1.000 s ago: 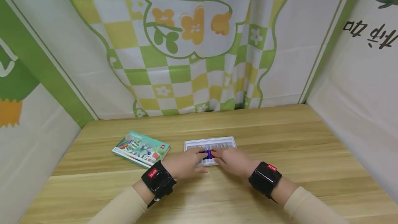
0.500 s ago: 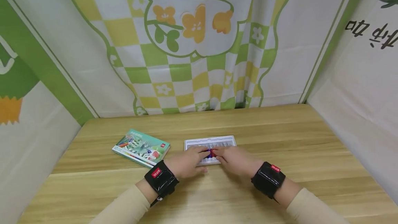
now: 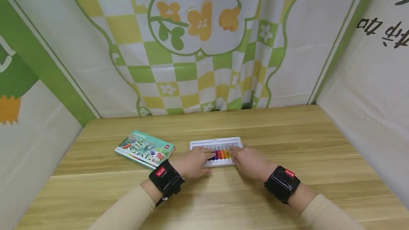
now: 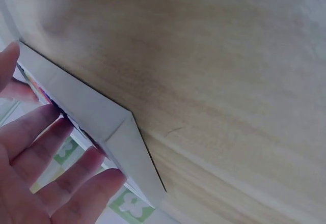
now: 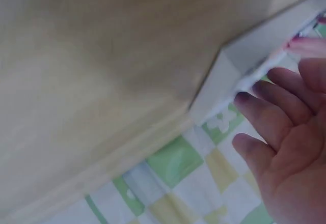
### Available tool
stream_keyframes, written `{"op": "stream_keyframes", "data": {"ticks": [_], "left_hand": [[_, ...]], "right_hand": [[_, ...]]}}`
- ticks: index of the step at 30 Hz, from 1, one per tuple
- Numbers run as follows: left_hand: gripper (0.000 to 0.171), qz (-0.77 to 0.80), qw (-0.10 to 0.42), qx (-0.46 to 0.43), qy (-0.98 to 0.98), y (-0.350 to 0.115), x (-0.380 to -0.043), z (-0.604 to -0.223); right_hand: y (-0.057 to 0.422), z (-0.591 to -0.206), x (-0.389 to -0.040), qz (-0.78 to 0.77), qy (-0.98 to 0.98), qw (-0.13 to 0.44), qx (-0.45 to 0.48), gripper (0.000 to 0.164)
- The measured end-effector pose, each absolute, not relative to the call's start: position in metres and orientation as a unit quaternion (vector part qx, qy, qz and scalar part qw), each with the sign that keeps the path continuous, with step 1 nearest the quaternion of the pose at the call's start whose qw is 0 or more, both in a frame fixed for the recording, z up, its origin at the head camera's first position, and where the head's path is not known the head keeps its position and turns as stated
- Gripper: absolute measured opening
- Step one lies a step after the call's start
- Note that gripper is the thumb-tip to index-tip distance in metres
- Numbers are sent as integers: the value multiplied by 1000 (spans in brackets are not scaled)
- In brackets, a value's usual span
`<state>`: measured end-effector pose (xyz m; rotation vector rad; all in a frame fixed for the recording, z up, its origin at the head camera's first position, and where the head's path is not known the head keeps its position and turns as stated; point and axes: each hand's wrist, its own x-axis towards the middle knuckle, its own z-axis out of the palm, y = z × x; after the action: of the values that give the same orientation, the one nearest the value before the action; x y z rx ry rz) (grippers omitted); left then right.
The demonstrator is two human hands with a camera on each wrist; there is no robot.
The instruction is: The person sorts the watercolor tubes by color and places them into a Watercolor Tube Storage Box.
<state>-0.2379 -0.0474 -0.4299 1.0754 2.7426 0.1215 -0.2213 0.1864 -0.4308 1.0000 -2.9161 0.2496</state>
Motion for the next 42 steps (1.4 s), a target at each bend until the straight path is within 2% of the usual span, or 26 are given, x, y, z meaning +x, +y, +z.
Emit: {"op": "stream_keyframes", "data": {"ticks": [12, 15, 19, 25, 29, 33, 37, 42], "left_hand": [[62, 94, 111, 337, 930, -45, -235, -431], [56, 94, 96, 355, 925, -45, -239, -433], [52, 101, 81, 358, 925, -43, -242, -434], [50, 109, 85, 351, 926, -40, -248, -434], [46, 133, 95, 366, 916, -36, -254, -436], [46, 171, 91, 355, 914, -40, -261, -434], [44, 237, 80, 291, 924, -53, -269, -428], [69, 317, 93, 161, 930, -62, -269, -422]], "right_hand": [[188, -441, -217, 102, -926, 0, 364, 43], [189, -433, -226, 137, -916, -48, 374, 42], [187, -420, -251, 184, -903, -100, 375, 31], [179, -424, -291, 193, -919, -67, 338, 22], [188, -435, -300, 198, -927, -64, 313, 20], [199, -438, -289, 207, -931, -66, 294, 18], [202, -436, -259, 231, -936, -85, 253, 24], [199, -433, -222, 302, -927, -126, 185, 41]]}}
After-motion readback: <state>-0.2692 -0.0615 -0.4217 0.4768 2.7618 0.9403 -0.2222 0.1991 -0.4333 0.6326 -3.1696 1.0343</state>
